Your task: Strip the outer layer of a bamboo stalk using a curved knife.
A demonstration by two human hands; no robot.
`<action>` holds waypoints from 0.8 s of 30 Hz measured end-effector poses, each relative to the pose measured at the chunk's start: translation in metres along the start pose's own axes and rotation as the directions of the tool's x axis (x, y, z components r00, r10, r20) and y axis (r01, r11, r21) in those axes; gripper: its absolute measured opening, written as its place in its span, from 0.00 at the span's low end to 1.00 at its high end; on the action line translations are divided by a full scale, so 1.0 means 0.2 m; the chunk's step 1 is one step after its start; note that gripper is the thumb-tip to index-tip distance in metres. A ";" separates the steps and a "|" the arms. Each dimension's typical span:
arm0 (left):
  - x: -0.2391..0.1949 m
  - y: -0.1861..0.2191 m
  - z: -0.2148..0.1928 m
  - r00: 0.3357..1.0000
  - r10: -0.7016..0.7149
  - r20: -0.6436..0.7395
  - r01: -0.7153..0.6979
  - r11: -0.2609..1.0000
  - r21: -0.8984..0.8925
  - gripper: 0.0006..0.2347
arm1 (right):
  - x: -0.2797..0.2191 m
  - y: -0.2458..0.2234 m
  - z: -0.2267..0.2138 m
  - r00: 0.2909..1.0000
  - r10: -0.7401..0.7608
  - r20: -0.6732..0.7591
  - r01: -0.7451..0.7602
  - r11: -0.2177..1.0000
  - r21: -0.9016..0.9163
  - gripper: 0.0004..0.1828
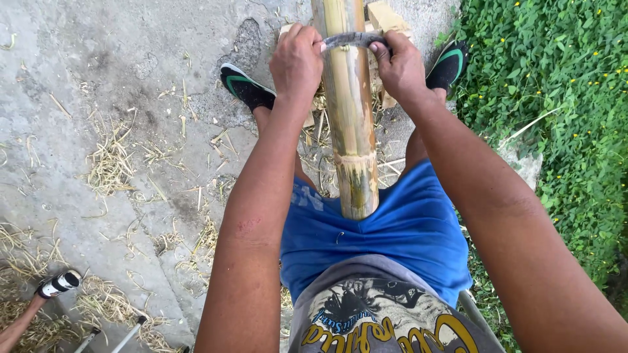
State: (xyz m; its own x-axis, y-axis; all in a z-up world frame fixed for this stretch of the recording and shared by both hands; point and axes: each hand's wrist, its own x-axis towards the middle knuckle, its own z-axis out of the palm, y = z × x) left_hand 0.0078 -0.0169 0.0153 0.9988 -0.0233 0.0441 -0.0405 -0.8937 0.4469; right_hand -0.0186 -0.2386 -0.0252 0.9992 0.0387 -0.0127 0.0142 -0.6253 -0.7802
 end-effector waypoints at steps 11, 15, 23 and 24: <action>-0.53 0.01 -0.03 0.998 0.036 0.057 -0.034 0.998 -0.044 0.04 | -0.50 -0.07 -0.05 0.998 0.037 0.050 -0.034 0.997 -0.065 0.17; -0.77 0.04 -0.06 0.998 0.034 0.058 -0.027 0.993 -0.118 0.03 | -0.73 -0.10 -0.08 0.992 0.101 0.078 -0.094 0.992 -0.088 0.15; -1.06 0.13 -0.18 0.984 -0.054 0.168 0.078 0.988 -0.137 0.02 | -1.01 -0.13 -0.13 0.956 0.205 0.209 -0.192 0.978 -0.084 0.14; -1.08 0.13 -0.18 0.985 -0.054 0.165 0.077 0.988 -0.134 0.02 | -1.01 -0.16 -0.15 0.917 0.306 0.255 -0.281 0.951 -0.131 0.15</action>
State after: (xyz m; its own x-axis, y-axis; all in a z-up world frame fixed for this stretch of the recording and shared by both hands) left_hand -0.2109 -0.0191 0.0496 0.9906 -0.0482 -0.1279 0.0329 -0.8245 0.5649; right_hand -0.2198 -0.2508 0.0214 0.9111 0.0423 -0.4100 -0.2626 -0.7071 -0.6565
